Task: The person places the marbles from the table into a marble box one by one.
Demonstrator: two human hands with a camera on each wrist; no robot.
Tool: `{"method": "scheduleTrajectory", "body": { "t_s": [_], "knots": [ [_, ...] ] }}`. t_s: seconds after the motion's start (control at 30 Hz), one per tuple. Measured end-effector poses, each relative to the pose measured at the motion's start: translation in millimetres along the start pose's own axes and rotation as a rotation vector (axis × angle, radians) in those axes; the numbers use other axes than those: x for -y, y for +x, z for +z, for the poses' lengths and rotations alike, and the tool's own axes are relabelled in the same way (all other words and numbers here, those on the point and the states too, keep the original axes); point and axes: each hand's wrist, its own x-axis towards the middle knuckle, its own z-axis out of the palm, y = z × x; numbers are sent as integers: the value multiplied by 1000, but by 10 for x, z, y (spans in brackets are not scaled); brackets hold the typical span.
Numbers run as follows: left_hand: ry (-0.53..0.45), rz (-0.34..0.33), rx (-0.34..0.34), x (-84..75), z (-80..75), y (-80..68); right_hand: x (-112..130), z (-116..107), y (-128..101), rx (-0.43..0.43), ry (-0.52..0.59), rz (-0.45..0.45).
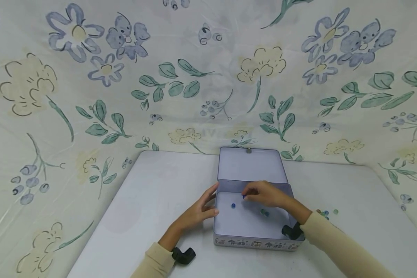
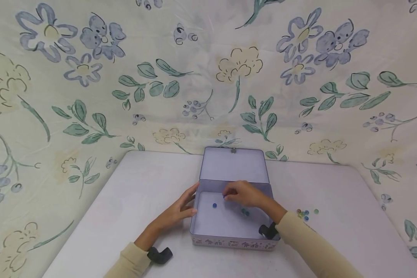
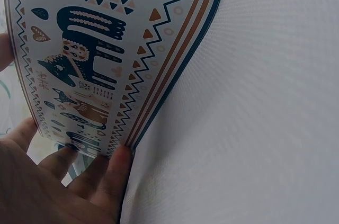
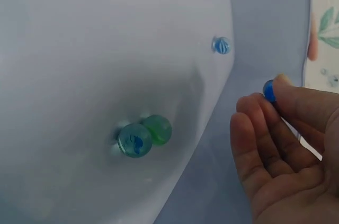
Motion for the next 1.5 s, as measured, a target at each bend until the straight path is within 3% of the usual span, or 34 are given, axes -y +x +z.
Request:
{"method": "scheduleTrajectory", "body": {
  "t_s": [0.47, 0.93, 1.5],
  "knots": [
    [-5, -13, 5, -8, -7, -4, -3, 31, 45, 26, -94, -44],
    [1, 16, 12, 0, -20, -1, -9, 134, 84, 67, -178, 33],
    [-16, 5, 12, -44, -8, -6, -37, 166, 73, 58, -220, -15]
  ]
}}
